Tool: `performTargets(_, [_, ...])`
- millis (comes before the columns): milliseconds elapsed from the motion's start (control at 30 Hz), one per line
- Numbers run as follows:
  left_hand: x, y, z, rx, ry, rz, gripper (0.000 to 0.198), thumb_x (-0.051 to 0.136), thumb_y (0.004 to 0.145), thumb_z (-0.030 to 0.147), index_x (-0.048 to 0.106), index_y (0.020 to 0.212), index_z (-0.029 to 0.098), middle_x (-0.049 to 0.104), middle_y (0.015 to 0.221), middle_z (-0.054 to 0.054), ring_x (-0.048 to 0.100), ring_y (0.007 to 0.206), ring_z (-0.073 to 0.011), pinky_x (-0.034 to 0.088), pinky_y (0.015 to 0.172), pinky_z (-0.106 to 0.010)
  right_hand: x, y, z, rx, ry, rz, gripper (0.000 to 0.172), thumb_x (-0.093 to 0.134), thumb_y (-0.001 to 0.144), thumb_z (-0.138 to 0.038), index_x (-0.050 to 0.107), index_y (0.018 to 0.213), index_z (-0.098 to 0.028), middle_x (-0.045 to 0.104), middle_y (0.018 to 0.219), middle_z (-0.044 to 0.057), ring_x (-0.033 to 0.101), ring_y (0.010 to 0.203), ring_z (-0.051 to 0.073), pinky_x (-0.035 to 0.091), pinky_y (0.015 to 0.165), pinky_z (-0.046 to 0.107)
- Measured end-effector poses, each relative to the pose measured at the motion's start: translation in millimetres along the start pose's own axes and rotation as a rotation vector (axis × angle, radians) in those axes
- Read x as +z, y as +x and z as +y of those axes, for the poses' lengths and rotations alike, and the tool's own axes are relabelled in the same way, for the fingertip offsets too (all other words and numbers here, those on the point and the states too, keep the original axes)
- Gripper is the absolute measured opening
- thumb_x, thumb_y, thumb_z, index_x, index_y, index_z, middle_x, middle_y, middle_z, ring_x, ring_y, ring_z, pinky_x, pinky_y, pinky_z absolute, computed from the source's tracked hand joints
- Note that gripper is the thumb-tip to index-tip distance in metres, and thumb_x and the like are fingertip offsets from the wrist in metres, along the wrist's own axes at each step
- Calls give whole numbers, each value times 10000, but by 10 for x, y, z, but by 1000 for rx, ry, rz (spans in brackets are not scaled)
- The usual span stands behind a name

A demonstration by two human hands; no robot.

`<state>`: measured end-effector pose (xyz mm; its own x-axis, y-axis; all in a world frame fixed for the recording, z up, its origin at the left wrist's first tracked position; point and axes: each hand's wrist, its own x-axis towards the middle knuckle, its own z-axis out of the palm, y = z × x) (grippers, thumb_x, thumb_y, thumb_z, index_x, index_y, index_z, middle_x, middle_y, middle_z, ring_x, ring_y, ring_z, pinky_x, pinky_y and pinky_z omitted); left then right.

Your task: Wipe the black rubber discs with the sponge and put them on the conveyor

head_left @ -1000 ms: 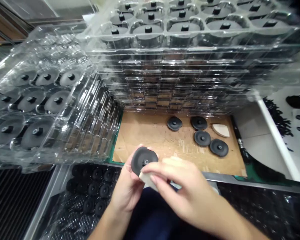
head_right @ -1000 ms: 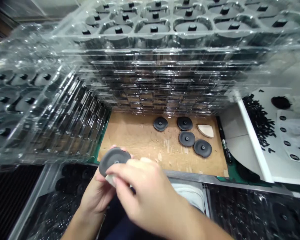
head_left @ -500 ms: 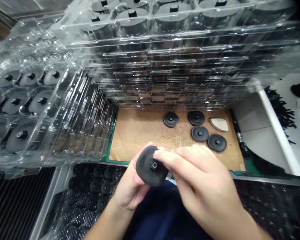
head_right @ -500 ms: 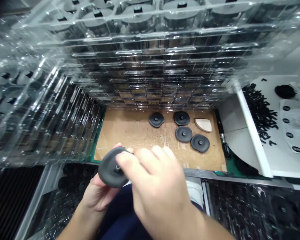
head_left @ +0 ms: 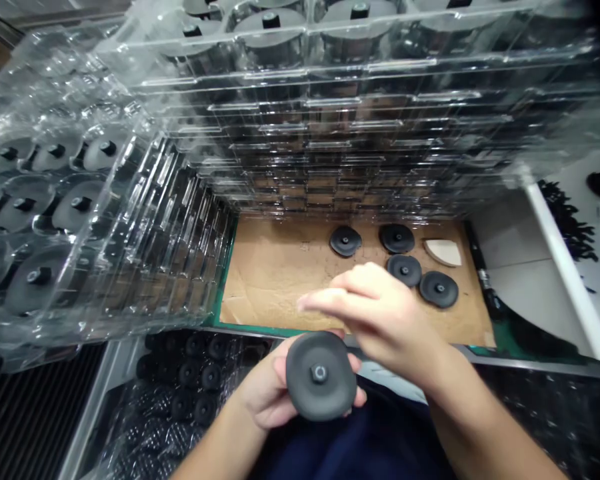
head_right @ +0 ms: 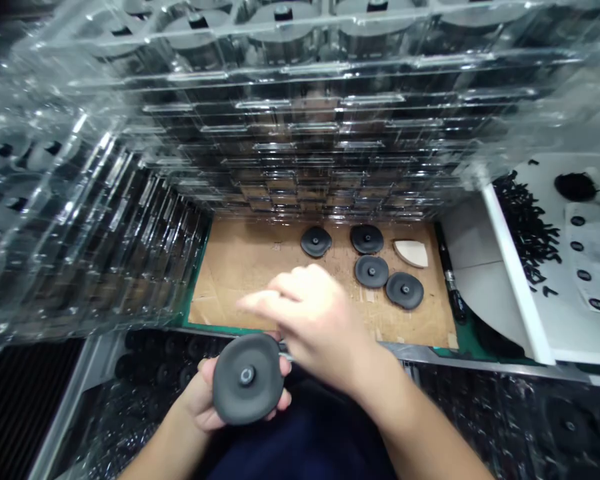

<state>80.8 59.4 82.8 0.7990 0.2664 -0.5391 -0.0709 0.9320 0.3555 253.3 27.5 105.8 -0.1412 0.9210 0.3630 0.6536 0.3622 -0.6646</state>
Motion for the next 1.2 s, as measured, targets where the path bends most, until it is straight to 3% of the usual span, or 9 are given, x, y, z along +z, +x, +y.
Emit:
performTargets(100, [-43, -24, 21, -22, -134, -149, 461, 813, 576, 374, 705, 995, 218, 741, 859, -51, 714, 712, -227, 547, 591, -278, 105, -149, 203, 260, -78, 31, 230, 462, 939, -194, 674, 1030, -184, 669, 828, 45, 570, 762, 160, 432, 709, 298])
performTargets(267, [-103, -45, 55, -25, -173, -141, 348, 795, 634, 245, 710, 966, 186, 738, 884, -53, 714, 775, -223, 535, 685, -279, 410, -526, 229, 436, 96, -116, 235, 456, 930, -214, 673, 1019, -204, 692, 849, 48, 630, 797, 166, 505, 720, 291])
performTargets(433, [-93, -43, 78, 42, -131, -110, 382, 829, 591, 231, 717, 956, 216, 747, 852, -46, 716, 736, -220, 513, 645, -268, 602, -716, 159, 455, 92, -175, 229, 459, 895, -195, 682, 841, -206, 691, 794, 43, 643, 747, 186, 523, 677, 313])
performTargets(600, [-111, -70, 65, 67, -96, -104, 394, 813, 618, 253, 699, 990, 193, 737, 867, -58, 713, 746, -225, 505, 642, -274, 585, -723, 162, 459, 70, -163, 254, 442, 899, -200, 670, 1009, -221, 713, 938, 73, 657, 879, 213, 519, 785, 364])
performTargets(700, [-121, -85, 34, 93, -100, -119, 384, 790, 647, 257, 685, 1008, 183, 729, 879, -61, 709, 757, -227, 500, 645, -276, 588, -729, 142, 452, 67, -163, 255, 442, 894, -186, 666, 1010, -223, 710, 901, 66, 657, 825, 199, 521, 739, 336])
performTargets(967, [-89, -94, -9, 169, -53, -137, 346, 780, 661, 246, 710, 999, 208, 739, 904, -41, 708, 780, -205, 496, 712, -268, 637, -782, 94, 436, 71, -139, 281, 419, 905, -194, 552, 657, -195, 621, 699, 32, 593, 691, 168, 472, 639, 280])
performTargets(1200, [-58, -148, -51, 207, 15, -62, 517, 862, 519, 347, 721, 1004, 234, 747, 909, -36, 697, 808, -199, 476, 805, -287, 650, -830, 93, 424, 84, -112, 266, 419, 927, -244, 590, 728, -196, 597, 694, 30, 562, 673, 167, 440, 632, 276])
